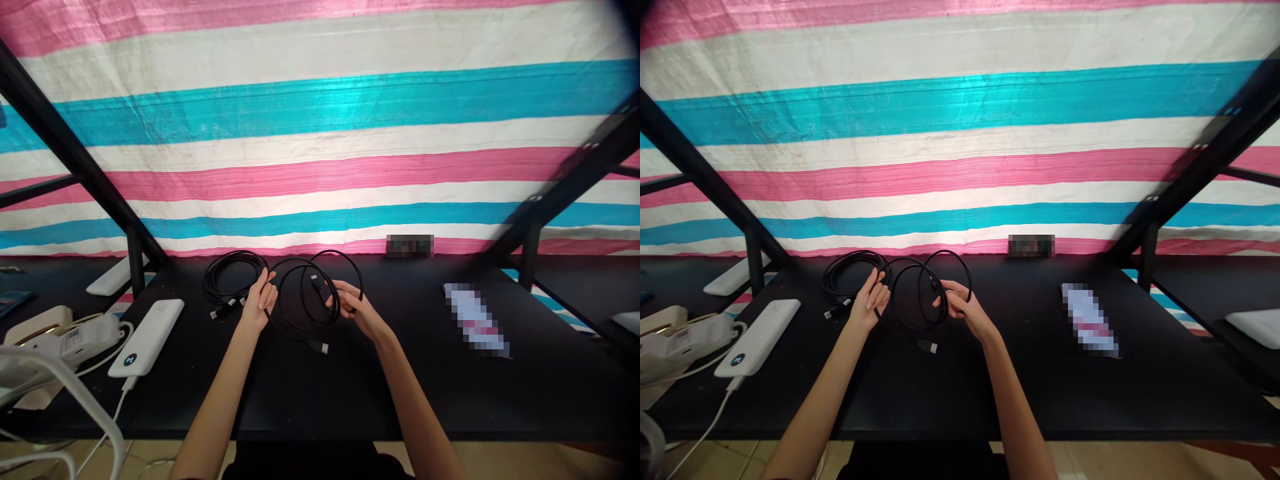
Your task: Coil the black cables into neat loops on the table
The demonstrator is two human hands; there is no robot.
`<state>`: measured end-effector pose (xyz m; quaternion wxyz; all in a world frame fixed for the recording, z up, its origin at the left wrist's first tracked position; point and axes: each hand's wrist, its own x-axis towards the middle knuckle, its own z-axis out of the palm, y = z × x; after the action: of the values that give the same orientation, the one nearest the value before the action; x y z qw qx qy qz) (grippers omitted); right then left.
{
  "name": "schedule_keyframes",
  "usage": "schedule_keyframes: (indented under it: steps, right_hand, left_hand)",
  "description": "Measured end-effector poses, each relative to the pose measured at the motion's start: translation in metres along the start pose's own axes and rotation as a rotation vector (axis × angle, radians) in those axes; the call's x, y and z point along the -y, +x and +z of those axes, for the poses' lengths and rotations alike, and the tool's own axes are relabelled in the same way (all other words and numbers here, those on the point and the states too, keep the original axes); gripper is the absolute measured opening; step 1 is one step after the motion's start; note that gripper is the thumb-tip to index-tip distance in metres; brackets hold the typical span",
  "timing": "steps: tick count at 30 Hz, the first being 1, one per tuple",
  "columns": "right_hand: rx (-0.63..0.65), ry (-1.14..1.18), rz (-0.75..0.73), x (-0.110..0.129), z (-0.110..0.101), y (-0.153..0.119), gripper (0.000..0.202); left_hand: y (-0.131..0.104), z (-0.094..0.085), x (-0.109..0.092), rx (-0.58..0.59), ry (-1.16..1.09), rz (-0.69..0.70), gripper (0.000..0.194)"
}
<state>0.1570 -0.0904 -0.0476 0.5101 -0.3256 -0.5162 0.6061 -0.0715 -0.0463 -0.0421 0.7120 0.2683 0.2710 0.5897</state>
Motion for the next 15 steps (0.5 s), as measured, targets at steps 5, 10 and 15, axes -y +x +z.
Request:
schedule_keyframes:
  steps: [5,10,15]
  right_hand:
    - [-0.159,-0.103,-0.019,-0.005,0.003,0.005,0.04]
    - [-0.677,-0.446,-0.182,-0.013,-0.002,0.01,0.04]
    - [-0.879,-0.544,-0.281,-0.013,-0.006,0.006,0.057]
  left_hand:
    - [0.001,0.009,0.026,-0.094,0.403,0.191,0.036]
    - [-0.003,0.009,0.035,-0.047,0.836,0.436,0.024]
    - [-0.004,0.006,0.033,-0.037,1.278,0.712,0.01]
